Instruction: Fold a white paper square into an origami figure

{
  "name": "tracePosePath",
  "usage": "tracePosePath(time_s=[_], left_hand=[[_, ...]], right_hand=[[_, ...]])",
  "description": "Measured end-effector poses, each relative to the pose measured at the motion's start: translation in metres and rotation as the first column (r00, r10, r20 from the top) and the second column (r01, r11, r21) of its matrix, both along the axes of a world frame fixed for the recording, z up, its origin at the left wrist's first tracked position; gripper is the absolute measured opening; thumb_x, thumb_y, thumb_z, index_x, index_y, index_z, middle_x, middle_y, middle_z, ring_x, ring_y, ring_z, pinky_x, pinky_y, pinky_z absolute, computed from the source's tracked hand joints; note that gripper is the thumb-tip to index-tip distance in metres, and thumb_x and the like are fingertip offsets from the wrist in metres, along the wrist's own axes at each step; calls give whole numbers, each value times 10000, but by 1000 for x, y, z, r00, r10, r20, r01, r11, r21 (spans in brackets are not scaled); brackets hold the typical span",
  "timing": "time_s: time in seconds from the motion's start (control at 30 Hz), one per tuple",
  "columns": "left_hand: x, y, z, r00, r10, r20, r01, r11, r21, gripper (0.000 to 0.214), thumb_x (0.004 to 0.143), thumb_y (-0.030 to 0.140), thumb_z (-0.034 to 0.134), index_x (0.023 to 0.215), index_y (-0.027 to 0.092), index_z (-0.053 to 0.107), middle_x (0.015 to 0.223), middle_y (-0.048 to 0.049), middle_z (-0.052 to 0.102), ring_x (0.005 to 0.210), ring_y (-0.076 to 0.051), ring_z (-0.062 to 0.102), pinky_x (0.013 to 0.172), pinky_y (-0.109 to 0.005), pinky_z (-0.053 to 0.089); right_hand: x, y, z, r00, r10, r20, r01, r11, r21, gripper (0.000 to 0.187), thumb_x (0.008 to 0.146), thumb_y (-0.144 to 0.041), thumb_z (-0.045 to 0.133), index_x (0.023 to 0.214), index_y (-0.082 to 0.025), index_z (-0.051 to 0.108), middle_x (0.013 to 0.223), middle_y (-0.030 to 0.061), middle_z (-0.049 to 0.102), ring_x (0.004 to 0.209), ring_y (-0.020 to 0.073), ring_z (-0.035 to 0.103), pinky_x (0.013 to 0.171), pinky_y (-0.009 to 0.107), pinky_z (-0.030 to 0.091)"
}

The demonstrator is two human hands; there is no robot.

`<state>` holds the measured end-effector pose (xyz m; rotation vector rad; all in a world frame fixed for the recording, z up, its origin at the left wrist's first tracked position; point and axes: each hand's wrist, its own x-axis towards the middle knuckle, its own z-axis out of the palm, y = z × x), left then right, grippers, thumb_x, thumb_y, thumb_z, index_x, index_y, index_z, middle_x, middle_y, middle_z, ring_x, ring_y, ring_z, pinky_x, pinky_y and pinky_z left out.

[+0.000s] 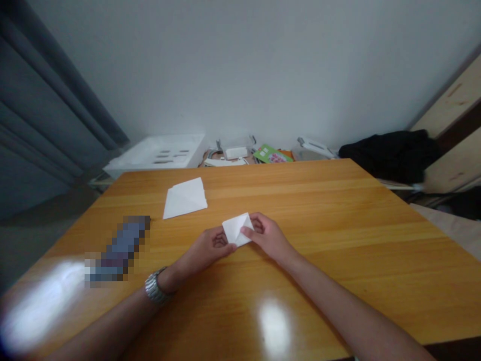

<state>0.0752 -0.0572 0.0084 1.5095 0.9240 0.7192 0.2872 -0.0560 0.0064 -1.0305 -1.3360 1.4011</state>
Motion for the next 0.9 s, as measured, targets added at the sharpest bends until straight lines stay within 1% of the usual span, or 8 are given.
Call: tracePosePath(time_s=[0.1, 0.17, 0.3, 0.4, 0.53, 0.7, 0.9], left_hand=[[-1, 0, -1, 1000, 10, -2, -10, 1000, 0, 313, 826, 369, 742, 1012, 128, 672, 916, -75, 727, 803, -183, 680, 734, -291, 528], [-1, 0, -2, 999, 33, 21, -33, 999, 14, 291, 835, 375, 737, 975, 129, 671, 909, -72, 724, 806, -175, 673, 743, -284, 525], [-2, 4, -1, 990, 117, 73, -120, 992, 43, 291, 842, 420, 730, 912, 142, 679, 899, -65, 731, 817, -175, 670, 768, -282, 524], [-3, 6, -2, 976, 200, 89, -203, 979, 29, 306, 829, 435, 743, 899, 142, 690, 855, -56, 729, 761, -162, 656, 712, -261, 513], [-4, 8, -1, 956, 283, 80, -286, 958, 27, 314, 820, 437, 750, 888, 134, 704, 766, -33, 704, 672, -134, 610, 638, -234, 476], [-6, 7, 2, 955, 296, 32, -297, 953, 56, 307, 823, 433, 742, 863, 132, 702, 791, -42, 712, 694, -141, 616, 643, -234, 467], [-7, 8, 2, 966, 258, 6, -257, 960, 114, 311, 831, 439, 728, 860, 131, 696, 814, -55, 722, 737, -164, 644, 676, -249, 484]], right_hand=[[1, 0, 0, 1000, -30, -5, 30, 999, -33, 354, 797, -465, 775, 957, -192, 616, 909, 46, 726, 814, 189, 682, 752, 313, 538], [1, 0, 1, 998, -59, -9, 58, 997, -42, 352, 792, -476, 773, 924, -198, 603, 888, 37, 717, 799, 188, 668, 735, 309, 527], [0, -1, 3, 995, -100, -1, 100, 994, -34, 366, 776, -494, 772, 870, -209, 562, 836, 19, 684, 776, 188, 635, 710, 301, 504], [-1, -2, 3, 996, -91, 11, 91, 996, -18, 351, 789, -480, 760, 837, -205, 547, 768, -5, 637, 722, 167, 588, 673, 277, 464], [0, -3, -1, 998, -64, 2, 64, 998, -15, 321, 805, -437, 759, 844, -192, 555, 767, -17, 614, 716, 147, 564, 673, 259, 431], [1, -2, -5, 1000, -6, 6, 6, 999, -40, 319, 820, -446, 746, 915, -183, 591, 837, 11, 662, 764, 164, 597, 706, 276, 453], [5, -1, -8, 985, 4, 174, -10, 999, 32, 304, 875, -467, 683, 920, -169, 642, 848, 37, 683, 762, 177, 609, 698, 285, 460]])
